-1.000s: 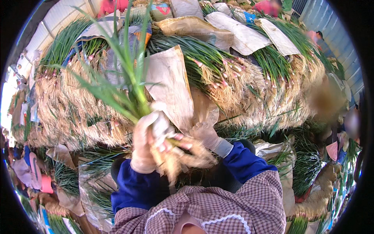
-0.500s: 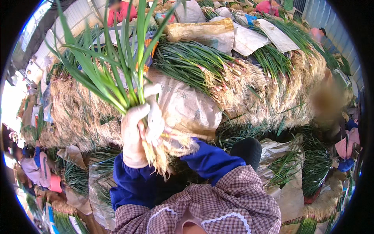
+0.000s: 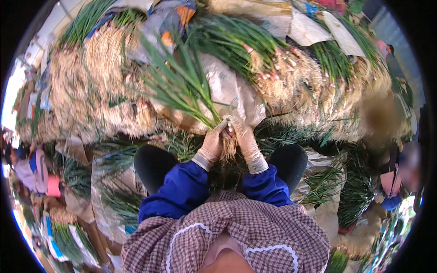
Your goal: The person sits on the floor and repeatedly gathers green onions, aligns the roots, and ties them into bundles using a rubber band. They then place the finished bundles aside and continue the process with new onions.
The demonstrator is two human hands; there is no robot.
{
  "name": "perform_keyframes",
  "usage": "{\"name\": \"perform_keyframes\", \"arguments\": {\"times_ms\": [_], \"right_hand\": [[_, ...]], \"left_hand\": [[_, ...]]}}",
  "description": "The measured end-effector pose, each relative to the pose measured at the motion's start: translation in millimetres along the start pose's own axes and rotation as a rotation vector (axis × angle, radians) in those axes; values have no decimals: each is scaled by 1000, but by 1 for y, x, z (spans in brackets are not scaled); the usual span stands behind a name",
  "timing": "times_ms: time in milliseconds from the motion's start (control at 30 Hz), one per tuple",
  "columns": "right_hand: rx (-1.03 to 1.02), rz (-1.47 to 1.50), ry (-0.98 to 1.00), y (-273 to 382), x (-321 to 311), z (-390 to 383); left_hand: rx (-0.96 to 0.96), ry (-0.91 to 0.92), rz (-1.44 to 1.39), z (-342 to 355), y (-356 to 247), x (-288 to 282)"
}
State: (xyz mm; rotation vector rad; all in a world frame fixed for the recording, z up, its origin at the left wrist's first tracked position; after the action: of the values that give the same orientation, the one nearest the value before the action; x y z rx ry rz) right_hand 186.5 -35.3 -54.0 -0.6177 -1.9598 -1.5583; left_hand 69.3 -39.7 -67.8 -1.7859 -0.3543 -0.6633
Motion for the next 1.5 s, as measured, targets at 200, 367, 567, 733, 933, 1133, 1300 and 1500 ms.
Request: {"name": "perform_keyframes", "arguments": {"times_ms": [200, 367, 567, 733, 933, 1133, 1300, 1500], "right_hand": [[-382, -891, 217, 33, 39, 28], [-519, -1404, -26, 31, 16, 56], [-16, -1719, 394, 100, 17, 82], [-830, -1884, -342, 174, 52, 156], [-808, -2132, 38, 94, 55, 47], [-187, -1199, 35, 69, 34, 17], [-82, -652, -68, 16, 25, 32], [59, -1920, 765, 20, -37, 56]], "left_hand": [[-77, 133, 188, -63, -44, 1], [-127, 128, 44, -87, -54, -10], [103, 109, 46, -105, -102, 2], [-148, -70, 118, -37, -102, 11], [-41, 85, -25, 10, -84, 13], [-48, 181, 116, -3, -31, -19], [-26, 43, 207, -34, -33, -5], [-167, 60, 332, -80, -50, -1]]}}
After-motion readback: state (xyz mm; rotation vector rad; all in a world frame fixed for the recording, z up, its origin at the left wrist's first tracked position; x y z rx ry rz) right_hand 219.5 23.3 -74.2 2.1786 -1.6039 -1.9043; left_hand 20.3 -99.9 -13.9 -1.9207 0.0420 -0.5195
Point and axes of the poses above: each hand's wrist, its own z-axis towards the middle knuckle, its own x-axis out of the palm, y = z × x, the point moved 1 cm from there along z, towards the middle knuckle, and after that the axes turned 15 degrees about z, right-handed, at the moved point
